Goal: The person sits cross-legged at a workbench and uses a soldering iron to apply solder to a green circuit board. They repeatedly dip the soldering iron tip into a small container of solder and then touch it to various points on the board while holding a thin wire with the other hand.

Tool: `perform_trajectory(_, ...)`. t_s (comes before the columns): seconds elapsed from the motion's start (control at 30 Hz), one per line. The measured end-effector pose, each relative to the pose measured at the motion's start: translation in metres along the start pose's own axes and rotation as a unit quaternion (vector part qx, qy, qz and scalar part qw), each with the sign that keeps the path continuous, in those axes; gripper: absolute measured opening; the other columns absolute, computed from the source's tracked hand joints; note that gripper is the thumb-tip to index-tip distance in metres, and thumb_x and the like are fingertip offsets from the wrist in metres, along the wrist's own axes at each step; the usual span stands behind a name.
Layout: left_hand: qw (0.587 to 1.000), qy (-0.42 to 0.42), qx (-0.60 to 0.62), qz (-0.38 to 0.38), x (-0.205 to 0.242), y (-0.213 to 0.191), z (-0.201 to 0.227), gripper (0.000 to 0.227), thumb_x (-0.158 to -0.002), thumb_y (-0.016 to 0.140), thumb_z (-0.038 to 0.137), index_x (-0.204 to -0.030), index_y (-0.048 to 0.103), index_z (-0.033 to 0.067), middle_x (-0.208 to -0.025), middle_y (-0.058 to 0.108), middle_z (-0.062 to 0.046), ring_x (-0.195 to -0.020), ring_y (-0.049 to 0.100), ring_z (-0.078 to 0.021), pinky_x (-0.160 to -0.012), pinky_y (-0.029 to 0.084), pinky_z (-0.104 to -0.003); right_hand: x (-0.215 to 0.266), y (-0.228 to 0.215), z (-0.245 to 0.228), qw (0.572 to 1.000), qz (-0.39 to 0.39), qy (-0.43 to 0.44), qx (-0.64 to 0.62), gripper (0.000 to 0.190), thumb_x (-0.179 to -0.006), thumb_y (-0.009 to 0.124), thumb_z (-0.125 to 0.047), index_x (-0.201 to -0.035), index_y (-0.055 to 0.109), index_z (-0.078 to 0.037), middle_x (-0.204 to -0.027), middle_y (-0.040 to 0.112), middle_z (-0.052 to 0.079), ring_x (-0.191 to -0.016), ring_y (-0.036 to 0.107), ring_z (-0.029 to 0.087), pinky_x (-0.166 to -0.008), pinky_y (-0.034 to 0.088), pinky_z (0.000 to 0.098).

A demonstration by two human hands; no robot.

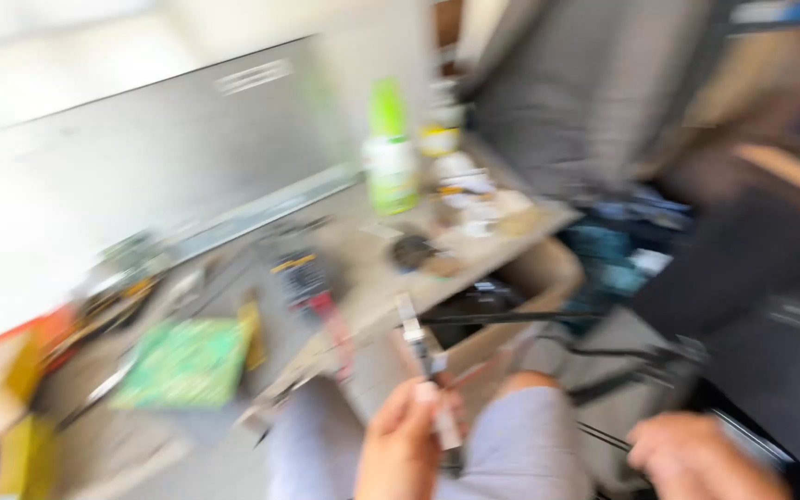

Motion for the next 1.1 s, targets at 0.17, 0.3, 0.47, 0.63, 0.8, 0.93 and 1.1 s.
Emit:
perform_trajectory(0.17, 0.995, 0.09, -0.045, 0.011, 0.02, -0.001, 0.039, 0.03, -0.104, 0.084, 0.021, -0.128, 0.082, 0.005, -0.117, 0.092, -0.017, -0.106, 0.085, -0.0187, -0.099, 0.068, -0.035, 0.04, 0.141, 0.047, 0.941, -0.163, 0.177, -0.237, 0.025, -0.106, 0.054, -0.024, -0.101, 0.079, -0.022, -0.111, 0.08, -0.007, -0.112, 0.075, 0.007, -0.108, 0.055, 0.0282)
perform_trajectory(0.3, 0.989, 0.142, -0.016, -0.044, 0.035, -0.008, 0.08, 0.031, -0.106, 0.084, 0.03, -0.125, 0.076, 0.0076, -0.126, 0.088, -0.017, -0.116, 0.083, -0.0175, -0.114, 0.065, -0.033, 0.067, 0.237, 0.087, 0.806, -0.268, 0.395, -0.349, 0.029, -0.106, 0.047, -0.029, -0.123, 0.07, -0.034, -0.125, 0.071, -0.017, -0.125, 0.065, -0.002, -0.111, 0.046, 0.0245)
perform_trajectory(0.47, 0.983, 0.004, 0.17, -0.071, 0.049, -0.024, 0.103, 0.029, -0.116, 0.085, 0.013, -0.138, 0.073, -0.0004, -0.137, 0.082, -0.016, -0.091, 0.08, -0.0306, -0.075, 0.066, -0.038, 0.034, 0.337, 0.013, 0.552, -0.337, 0.645, -0.408, 0.05, -0.106, 0.038, -0.034, -0.15, 0.058, -0.048, -0.143, 0.058, -0.03, -0.14, 0.052, -0.014, -0.115, 0.034, 0.0207)
perform_trajectory(0.63, 0.996, 0.041, 0.036, -0.076, 0.028, -0.049, 0.101, 0.02, -0.113, 0.085, 0.028, -0.125, 0.081, 0.0125, -0.141, 0.084, 0.0, -0.117, 0.077, -0.0063, -0.098, 0.063, -0.021, 0.028, 0.307, -0.102, 0.856, -0.095, 0.129, -0.492, 0.071, -0.101, 0.056, -0.007, -0.169, 0.041, 0.007, -0.171, 0.054, 0.037, -0.157, 0.059, 0.045, -0.146, 0.044, 0.0532)
perform_trajectory(0.8, 0.993, 0.085, 0.04, -0.07, 0.022, -0.052, 0.123, 0.011, -0.111, 0.088, 0.023, -0.111, 0.083, 0.0134, -0.107, 0.082, 0.005, -0.105, 0.071, -0.0058, -0.102, 0.057, -0.021, 0.012, 0.31, -0.142, 0.85, -0.074, 0.139, -0.502, 0.044, -0.118, 0.062, -0.007, -0.16, 0.06, 0.003, -0.157, 0.072, 0.029, -0.143, 0.077, 0.034, -0.128, 0.066, 0.0399)
perform_trajectory(0.93, 0.992, 0.048, 0.098, -0.06, 0.025, -0.05, 0.144, 0.037, -0.107, 0.086, 0.016, -0.143, 0.082, 0.0038, -0.127, 0.085, -0.004, -0.121, 0.078, -0.012, -0.118, 0.063, -0.025, 0.0, 0.324, -0.132, 0.844, -0.101, 0.108, -0.516, 0.048, -0.117, 0.054, -0.001, -0.164, 0.054, 0.009, -0.163, 0.066, 0.035, -0.148, 0.071, 0.036, -0.137, 0.057, 0.0376)
perform_trajectory(1.1, 0.952, 0.019, -0.301, -0.057, 0.04, -0.082, 0.158, 0.092, -0.09, 0.08, 0.051, -0.171, 0.059, 0.0102, -0.151, 0.073, -0.006, -0.137, 0.068, -0.011, -0.124, 0.056, -0.03, -0.027, 0.326, -0.129, 0.838, -0.085, 0.133, -0.522, 0.04, -0.126, 0.058, -0.022, -0.163, 0.062, -0.008, -0.119, 0.079, 0.025, -0.11, 0.084, 0.03, -0.107, 0.072, 0.0364)
Point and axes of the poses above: each hand's wrist, its own x-axis away from the middle knuckle, its own y-axis out of the palm, z = x × y, the point moved 4 cm from there along -x, towards the middle knuckle
